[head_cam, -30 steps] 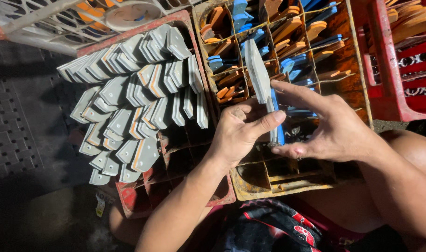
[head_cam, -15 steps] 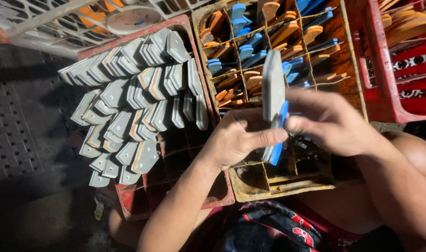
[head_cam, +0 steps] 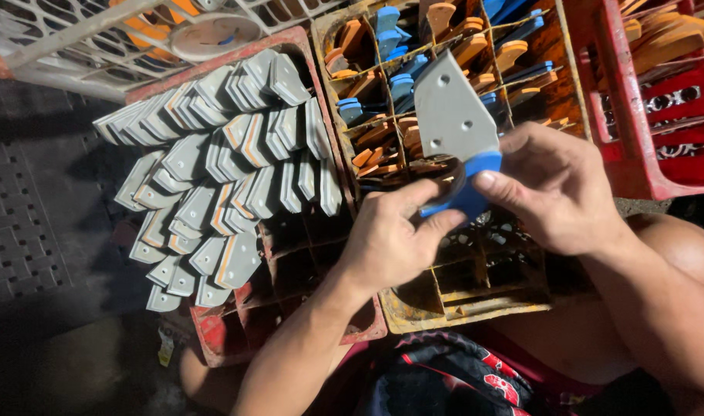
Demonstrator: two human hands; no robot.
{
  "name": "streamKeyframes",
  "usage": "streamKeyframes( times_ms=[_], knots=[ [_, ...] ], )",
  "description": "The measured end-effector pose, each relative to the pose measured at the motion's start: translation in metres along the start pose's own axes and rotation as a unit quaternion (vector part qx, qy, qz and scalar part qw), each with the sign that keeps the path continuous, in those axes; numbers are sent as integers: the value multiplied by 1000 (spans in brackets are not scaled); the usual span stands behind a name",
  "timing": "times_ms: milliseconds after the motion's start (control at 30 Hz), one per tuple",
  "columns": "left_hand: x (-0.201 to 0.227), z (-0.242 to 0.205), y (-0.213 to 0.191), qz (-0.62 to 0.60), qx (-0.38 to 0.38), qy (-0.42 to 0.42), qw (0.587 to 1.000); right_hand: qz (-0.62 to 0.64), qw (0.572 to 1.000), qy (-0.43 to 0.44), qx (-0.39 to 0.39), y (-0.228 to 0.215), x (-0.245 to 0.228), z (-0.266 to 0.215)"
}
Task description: The person assembles climbing holds by inserting wooden inserts into gray metal plates and securing them with blue plastic fasteners. The person handles each component by hand, aligns the parts, and places the assembled units into a compartmentalized tray.
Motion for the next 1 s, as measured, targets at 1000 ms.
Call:
streamKeyframes(
  times_ms=[1000],
  knots=[
    [14, -6, 10, 109, -15, 265, 958, 193, 979, -20, -63, 1, -3, -2]
  ],
)
Point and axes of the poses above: each hand's wrist, its own z-axis towards the middle knuckle, its own y-axis out of the palm, x = y × z, the point moved 7 cm from there along z, towards the middle knuckle, and after that the axes turned 1 degree about -z, right-handed, at the moved point
